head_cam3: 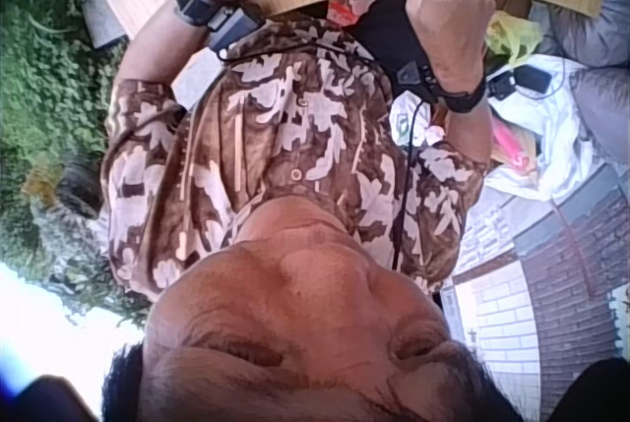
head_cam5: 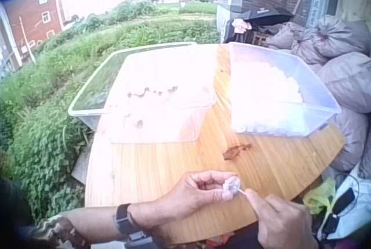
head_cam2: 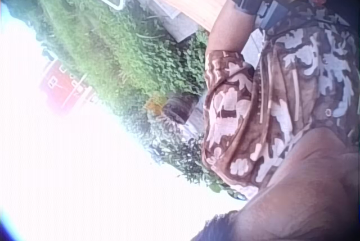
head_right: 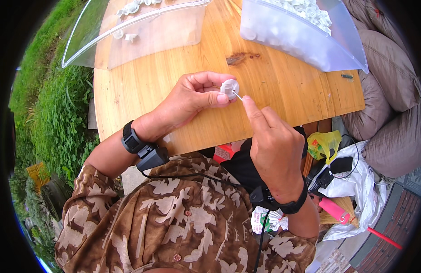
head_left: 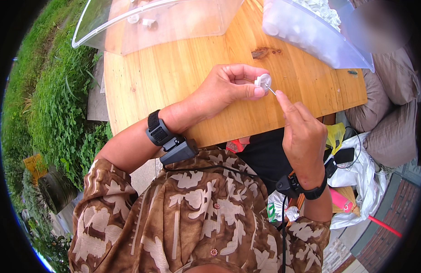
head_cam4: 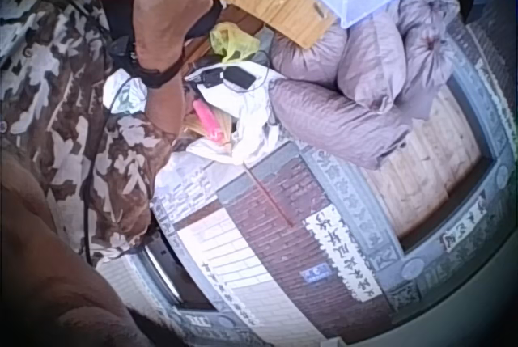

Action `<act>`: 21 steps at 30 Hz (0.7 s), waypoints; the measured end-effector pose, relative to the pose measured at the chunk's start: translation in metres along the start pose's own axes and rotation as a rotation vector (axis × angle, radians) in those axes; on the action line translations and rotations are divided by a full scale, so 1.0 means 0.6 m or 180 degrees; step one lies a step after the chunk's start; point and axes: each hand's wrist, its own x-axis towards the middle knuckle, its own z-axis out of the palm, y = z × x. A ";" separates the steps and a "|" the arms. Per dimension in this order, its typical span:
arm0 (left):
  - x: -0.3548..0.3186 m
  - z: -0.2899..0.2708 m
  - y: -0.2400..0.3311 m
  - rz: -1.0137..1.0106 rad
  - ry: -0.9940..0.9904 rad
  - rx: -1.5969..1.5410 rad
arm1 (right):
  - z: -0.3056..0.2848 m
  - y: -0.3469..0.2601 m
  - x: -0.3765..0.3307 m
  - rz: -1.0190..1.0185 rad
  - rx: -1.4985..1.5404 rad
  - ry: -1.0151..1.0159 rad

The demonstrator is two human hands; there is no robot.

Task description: Using a metal pick to scrape or clean individual small white plastic components at a workbench.

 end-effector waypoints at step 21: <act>-0.001 0.000 -0.002 -0.0007 0.0155 0.0448 | -0.002 0.003 0.004 -0.0433 -0.0786 -0.0229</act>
